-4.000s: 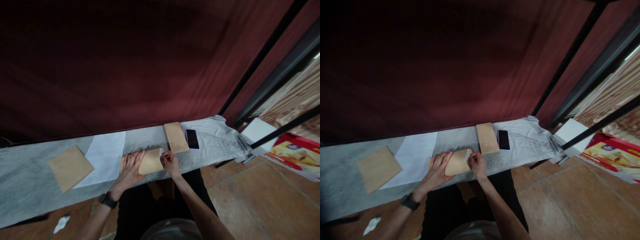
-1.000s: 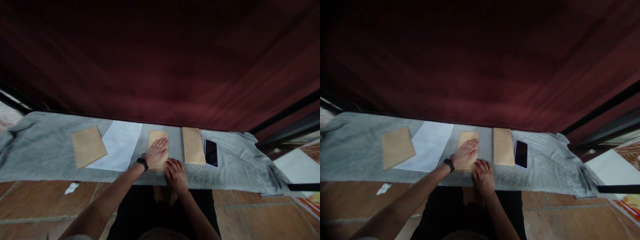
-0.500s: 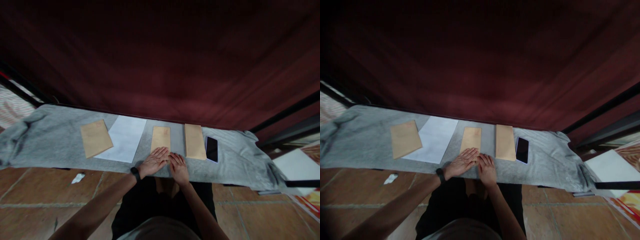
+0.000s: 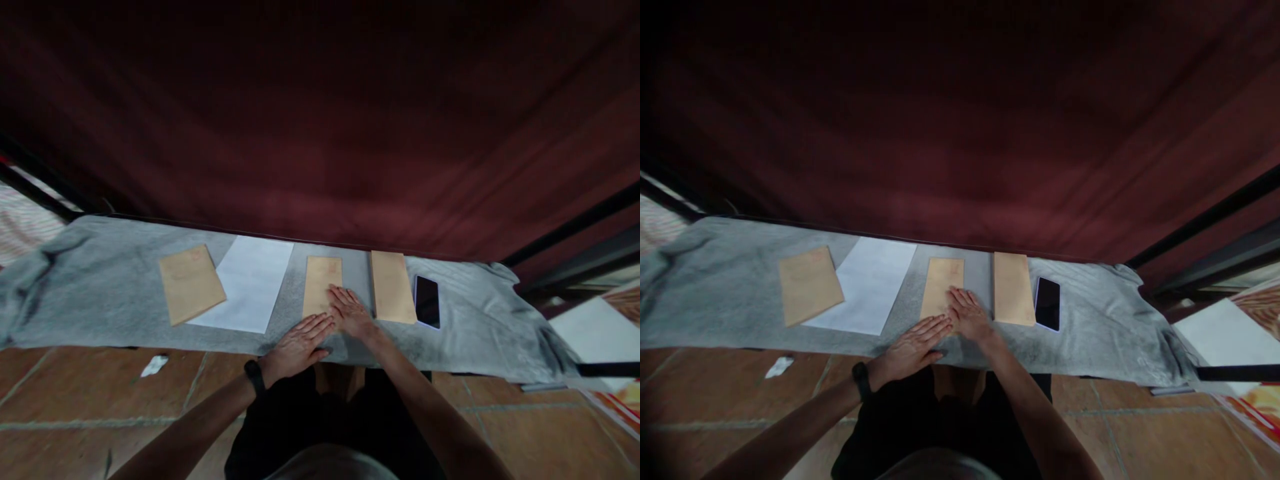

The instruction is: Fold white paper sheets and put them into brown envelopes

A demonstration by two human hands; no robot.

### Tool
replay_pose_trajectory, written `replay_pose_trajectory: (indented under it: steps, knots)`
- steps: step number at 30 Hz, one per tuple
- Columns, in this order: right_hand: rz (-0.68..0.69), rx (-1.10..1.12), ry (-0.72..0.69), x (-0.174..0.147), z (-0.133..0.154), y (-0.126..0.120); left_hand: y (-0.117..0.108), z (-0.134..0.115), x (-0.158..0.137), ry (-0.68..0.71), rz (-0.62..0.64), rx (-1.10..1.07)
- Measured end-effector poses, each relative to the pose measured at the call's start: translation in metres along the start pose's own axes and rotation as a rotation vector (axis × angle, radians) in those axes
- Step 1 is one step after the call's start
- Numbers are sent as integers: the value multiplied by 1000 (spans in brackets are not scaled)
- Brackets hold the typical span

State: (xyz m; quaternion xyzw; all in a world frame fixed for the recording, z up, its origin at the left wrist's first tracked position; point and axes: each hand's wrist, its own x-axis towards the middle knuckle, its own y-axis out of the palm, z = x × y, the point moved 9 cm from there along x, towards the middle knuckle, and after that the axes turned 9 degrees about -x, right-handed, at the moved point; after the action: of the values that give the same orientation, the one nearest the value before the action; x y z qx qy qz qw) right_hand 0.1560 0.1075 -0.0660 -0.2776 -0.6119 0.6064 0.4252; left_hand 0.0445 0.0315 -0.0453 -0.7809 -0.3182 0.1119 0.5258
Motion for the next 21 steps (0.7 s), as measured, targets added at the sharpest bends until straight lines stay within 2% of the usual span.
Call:
replay_pose_trajectory:
  steps: [6,10,15,21]
  knots:
    - [-6,-84,76,44,-31,6,2,2,1,8,2,13]
    - [-8,-103,138,59,-40,8,4,5,2,-3,13,17]
    - [11,-102,98,48,-31,11,0,3,3,-5,1,10]
    - [44,-85,-30,8,-4,8,-1,3,3,8,-36,-13]
